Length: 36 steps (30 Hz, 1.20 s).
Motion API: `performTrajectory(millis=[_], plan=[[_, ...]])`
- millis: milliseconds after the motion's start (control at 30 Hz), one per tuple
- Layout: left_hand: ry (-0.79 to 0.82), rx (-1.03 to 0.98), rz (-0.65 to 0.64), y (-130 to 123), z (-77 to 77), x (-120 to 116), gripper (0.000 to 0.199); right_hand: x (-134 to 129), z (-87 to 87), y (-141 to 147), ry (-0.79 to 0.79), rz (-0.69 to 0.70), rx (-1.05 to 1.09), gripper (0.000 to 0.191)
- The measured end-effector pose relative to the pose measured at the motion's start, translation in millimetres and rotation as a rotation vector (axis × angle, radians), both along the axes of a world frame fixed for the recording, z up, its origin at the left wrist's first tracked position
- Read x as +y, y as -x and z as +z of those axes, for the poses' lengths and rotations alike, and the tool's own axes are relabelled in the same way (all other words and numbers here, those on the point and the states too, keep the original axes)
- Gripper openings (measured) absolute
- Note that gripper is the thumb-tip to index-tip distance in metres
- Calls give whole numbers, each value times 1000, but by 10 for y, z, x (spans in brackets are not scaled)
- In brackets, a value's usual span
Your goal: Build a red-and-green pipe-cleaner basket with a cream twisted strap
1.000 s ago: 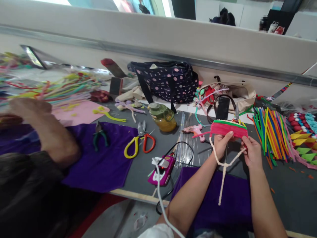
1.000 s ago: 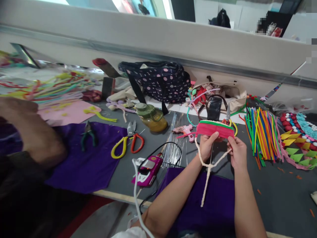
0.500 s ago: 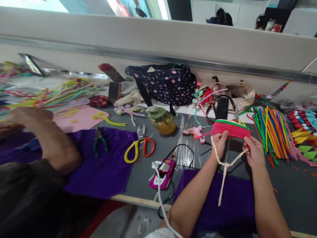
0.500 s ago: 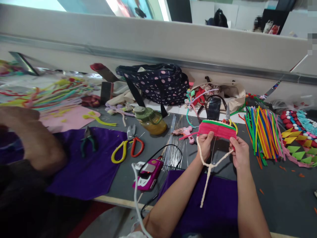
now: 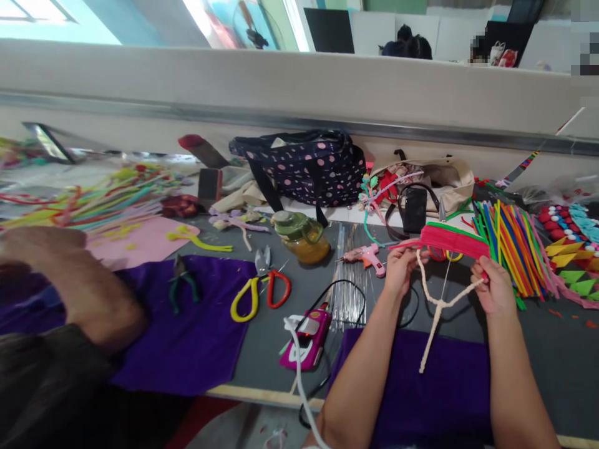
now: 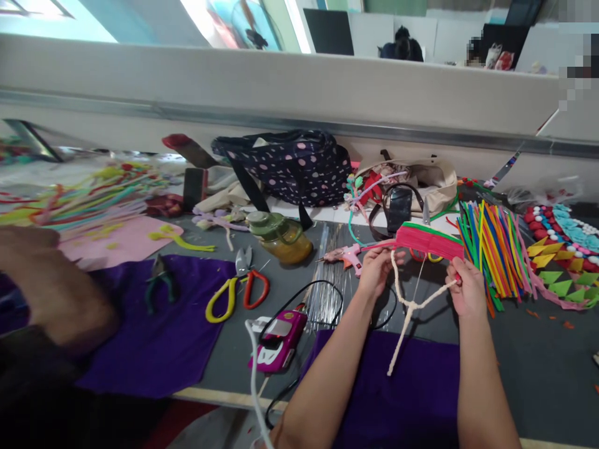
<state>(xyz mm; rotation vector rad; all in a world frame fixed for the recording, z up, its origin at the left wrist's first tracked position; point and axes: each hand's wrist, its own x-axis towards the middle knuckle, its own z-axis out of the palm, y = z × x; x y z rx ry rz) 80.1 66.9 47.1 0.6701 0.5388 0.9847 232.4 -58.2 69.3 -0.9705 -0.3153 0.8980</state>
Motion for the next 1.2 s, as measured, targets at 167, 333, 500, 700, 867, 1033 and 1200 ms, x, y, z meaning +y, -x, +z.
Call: performTrajectory(millis=[167, 333, 500, 700, 867, 1033, 1200], plan=[[-57, -53, -24, 27, 135, -44, 42, -1, 7, 20, 6, -29, -20, 31], [-68, 5, 152, 2, 95, -51, 29, -2, 23, 52, 30, -51, -47, 28], [-32, -2, 215, -3, 31, -14, 28, -14, 48, 61, 35, -45, -57, 28], [10, 24, 279, 2, 59, -4, 30, -28, 60, 99, 46, -37, -113, 25], [68, 7, 267, 15, 73, -7, 34, -37, 57, 107, 40, -26, -129, 26], [168, -55, 173, 26, 115, -29, 36, -49, 54, 81, 39, -11, -122, 25], [264, -135, 89, 33, 127, -34, 33, -54, 62, 71, 40, -1, -106, 25]])
